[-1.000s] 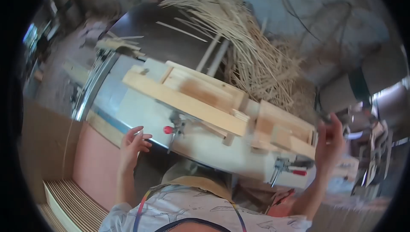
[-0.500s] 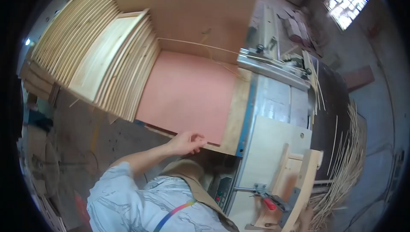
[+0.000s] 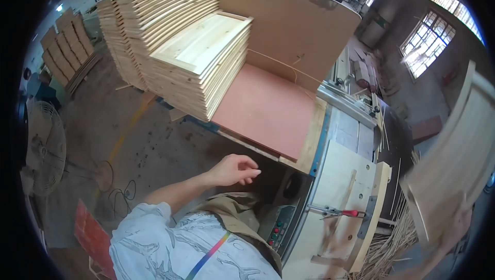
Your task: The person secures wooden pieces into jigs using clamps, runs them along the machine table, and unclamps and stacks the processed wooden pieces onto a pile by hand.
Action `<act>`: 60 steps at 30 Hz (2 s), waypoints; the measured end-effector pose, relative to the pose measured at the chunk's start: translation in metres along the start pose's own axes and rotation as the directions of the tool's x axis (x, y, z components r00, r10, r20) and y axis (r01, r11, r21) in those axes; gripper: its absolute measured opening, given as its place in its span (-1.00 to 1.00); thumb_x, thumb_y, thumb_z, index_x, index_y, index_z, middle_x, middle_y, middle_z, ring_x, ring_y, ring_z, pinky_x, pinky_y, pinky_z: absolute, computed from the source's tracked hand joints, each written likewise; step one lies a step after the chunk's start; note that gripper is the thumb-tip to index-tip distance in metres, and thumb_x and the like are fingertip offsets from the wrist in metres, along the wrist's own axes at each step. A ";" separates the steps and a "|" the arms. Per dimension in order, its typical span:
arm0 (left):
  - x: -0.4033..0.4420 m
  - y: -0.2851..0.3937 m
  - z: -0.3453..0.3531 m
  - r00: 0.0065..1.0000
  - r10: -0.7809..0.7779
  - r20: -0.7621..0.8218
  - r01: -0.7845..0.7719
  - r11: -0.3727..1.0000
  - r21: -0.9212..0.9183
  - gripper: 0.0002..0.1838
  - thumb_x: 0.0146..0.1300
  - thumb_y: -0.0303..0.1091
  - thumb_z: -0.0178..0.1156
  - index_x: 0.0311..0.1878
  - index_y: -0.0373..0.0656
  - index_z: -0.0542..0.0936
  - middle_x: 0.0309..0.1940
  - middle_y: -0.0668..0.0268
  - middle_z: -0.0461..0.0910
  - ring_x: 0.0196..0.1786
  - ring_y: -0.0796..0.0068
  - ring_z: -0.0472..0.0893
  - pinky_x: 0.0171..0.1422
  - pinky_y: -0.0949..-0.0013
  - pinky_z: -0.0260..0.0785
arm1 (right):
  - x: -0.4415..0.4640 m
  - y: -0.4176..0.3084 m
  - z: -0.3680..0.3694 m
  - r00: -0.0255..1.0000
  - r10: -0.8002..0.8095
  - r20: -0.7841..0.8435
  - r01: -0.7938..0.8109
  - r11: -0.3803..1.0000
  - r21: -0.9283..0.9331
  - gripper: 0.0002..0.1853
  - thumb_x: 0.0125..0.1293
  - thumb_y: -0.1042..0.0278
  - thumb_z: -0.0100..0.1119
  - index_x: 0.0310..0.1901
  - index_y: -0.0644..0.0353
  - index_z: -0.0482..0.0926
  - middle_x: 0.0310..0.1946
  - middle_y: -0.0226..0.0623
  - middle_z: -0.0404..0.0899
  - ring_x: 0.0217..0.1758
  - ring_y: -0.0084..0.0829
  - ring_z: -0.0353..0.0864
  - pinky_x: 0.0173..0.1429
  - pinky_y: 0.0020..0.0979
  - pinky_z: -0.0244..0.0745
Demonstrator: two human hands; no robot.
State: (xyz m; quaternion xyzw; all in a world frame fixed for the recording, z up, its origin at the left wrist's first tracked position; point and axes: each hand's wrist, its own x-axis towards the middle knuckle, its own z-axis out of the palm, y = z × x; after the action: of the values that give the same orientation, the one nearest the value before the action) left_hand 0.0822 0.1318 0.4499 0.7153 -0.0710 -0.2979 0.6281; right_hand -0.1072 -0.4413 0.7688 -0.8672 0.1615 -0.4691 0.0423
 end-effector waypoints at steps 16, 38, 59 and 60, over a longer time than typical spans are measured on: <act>0.005 0.063 -0.218 0.506 0.371 -0.779 -0.710 0.692 -0.131 -0.78 0.56 -0.41 0.27 0.03 -0.35 0.47 -0.22 0.11 0.73 -0.22 0.39 0.81 -0.15 0.35 0.71 | -0.109 -0.534 0.462 0.788 -0.234 0.569 -0.563 0.100 0.820 -0.84 0.54 0.43 0.24 -0.03 0.37 0.58 -0.31 -0.43 0.61 -0.36 -0.64 0.45 -0.26 -0.55 0.33; -0.010 0.065 -0.307 0.558 0.257 -0.789 -0.382 0.924 0.031 -0.68 0.53 -0.23 0.34 -0.07 -0.32 0.50 -0.33 0.18 0.74 -0.38 0.44 0.79 -0.36 0.37 0.65 | -0.094 -0.605 0.549 0.481 -0.556 0.677 -0.456 0.500 0.736 -0.61 0.62 0.03 0.24 -0.20 0.25 0.57 -0.44 -0.49 0.54 -0.44 -0.70 0.48 -0.40 -0.51 0.30; 0.126 0.107 0.160 0.695 0.339 0.634 -0.338 0.933 -0.128 -0.89 0.54 -0.40 0.30 -0.06 -0.24 0.64 -0.33 0.37 0.65 -0.29 0.62 0.65 -0.21 0.49 0.56 | -0.490 -0.190 0.117 0.380 0.652 0.657 -0.809 0.578 -0.105 -0.36 0.44 -0.09 0.36 0.29 0.32 0.64 0.08 0.11 0.75 0.10 0.04 0.78 0.20 -0.12 0.67; 0.128 0.118 0.209 0.547 0.479 0.687 -0.505 0.843 -0.187 -0.90 0.54 -0.40 0.30 -0.05 -0.24 0.64 -0.34 0.36 0.66 -0.33 0.63 0.64 -0.24 0.50 0.54 | -0.511 -0.192 0.069 0.334 0.773 0.539 -0.901 0.430 -0.057 -0.37 0.41 -0.06 0.41 0.28 0.32 0.65 0.04 0.06 0.77 0.02 -0.06 0.81 0.15 -0.17 0.68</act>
State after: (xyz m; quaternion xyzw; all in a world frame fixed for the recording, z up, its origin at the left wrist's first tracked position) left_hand 0.1104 -0.1320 0.5112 0.5046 -0.5095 -0.3607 0.5964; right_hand -0.2639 -0.1024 0.3649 -0.7290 0.5101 -0.1583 0.4281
